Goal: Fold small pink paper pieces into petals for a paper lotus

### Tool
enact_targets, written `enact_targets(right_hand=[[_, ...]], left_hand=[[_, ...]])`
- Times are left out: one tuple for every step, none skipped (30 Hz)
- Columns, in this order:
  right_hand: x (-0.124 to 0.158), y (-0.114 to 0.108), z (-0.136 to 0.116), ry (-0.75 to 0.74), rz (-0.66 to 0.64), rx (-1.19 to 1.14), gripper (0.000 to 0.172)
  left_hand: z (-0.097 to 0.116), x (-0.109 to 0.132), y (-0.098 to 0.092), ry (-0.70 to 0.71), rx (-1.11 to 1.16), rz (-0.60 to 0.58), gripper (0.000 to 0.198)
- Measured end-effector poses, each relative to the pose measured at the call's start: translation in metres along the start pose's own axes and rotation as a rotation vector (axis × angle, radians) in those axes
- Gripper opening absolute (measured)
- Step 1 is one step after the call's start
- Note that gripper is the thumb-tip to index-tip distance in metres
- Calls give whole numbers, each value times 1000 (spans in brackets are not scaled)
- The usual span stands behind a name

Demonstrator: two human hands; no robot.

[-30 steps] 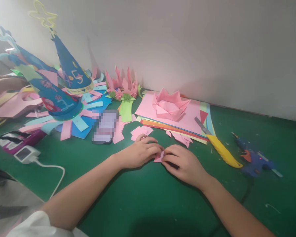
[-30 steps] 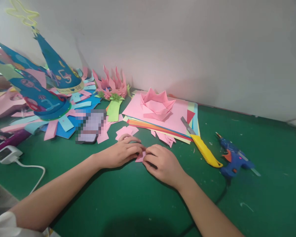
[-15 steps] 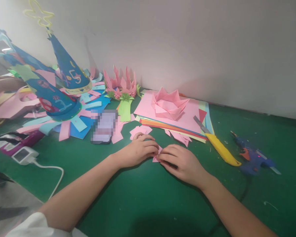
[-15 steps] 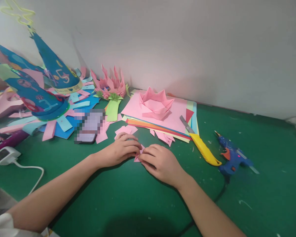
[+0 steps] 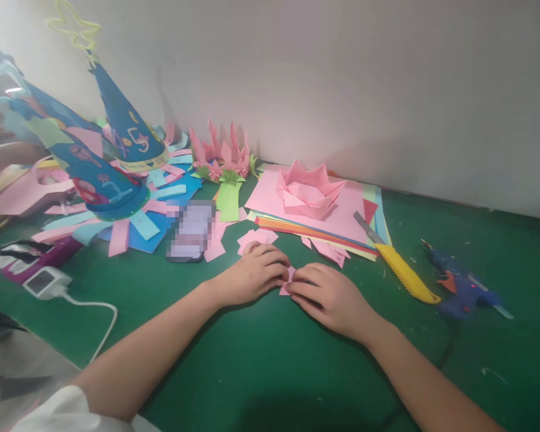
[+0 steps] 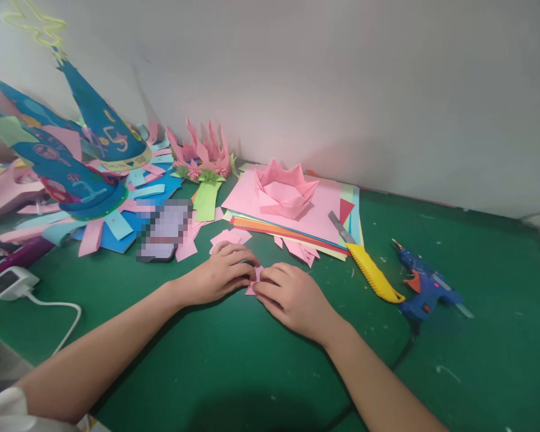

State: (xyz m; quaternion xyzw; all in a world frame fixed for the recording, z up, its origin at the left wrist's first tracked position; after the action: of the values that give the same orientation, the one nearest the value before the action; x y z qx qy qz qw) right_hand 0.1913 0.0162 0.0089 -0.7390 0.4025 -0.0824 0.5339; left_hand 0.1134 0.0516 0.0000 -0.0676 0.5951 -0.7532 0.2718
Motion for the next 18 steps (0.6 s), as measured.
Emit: enact_targets(right_hand=[[0,0,0,0,-3,5,22],[0,1,0,1,-7,9,22],[0,1,0,2,-8,12,22],[0,1,1,4,-12,15,21],[0,2,1,6,-15,18,21],[0,2,1,9,-19,20,21],[0,2,1,10,-24,23,22],[0,2,1,11,-28,26,22],[0,2,1,10,-31,29,22],[0,2,1,9,-32,31,22],[0,2,0,8,-30,34,23],[0,2,0,7,-29,36,23],[0,1,0,6,-27,38,23],[0,1,0,8,-28,38,23],[0,2,1,12,-31,38,23],[0,2,1,16,-35,36,23],[1,3,2,20,-37,34,23],[1,3,3,24,-39,32,23]], left_hand=[[0,0,0,-1,0,0,16],[0,0,-1,-1,2,-1,16],[1,0,-1,-1,3,-1,16],[1,0,-2,-3,5,-1,16],[1,0,-2,-6,5,0,15],[0,0,-3,-12,5,0,15],[0,1,-3,-18,3,1,15],[0,1,-3,-22,2,-1,15],[0,1,-3,-25,-1,-3,14],[0,1,-3,-25,-2,-6,14],[1,1,-3,-23,-4,-7,14],[1,1,-3,-23,-6,-8,14],[1,1,-4,-26,-8,-6,14],[1,1,-4,-33,-9,-1,14],[1,1,-4,-42,-9,5,13],[1,1,-5,-51,-7,9,13],[0,2,-5,-60,-5,12,13],[0,2,-5,-65,-2,8,12]])
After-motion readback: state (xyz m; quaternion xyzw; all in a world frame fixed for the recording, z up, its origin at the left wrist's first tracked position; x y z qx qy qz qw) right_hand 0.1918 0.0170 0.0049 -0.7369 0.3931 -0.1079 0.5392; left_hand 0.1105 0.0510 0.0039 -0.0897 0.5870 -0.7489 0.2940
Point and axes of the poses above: each hand's wrist, its own x-axis away from the middle knuckle, its own y-axis out of the palm, z = x × y, the point moved 9 cm from there along -x, towards the middle knuckle, and after that the axes turned 7 degrees about -x, right-handed, at the moved point
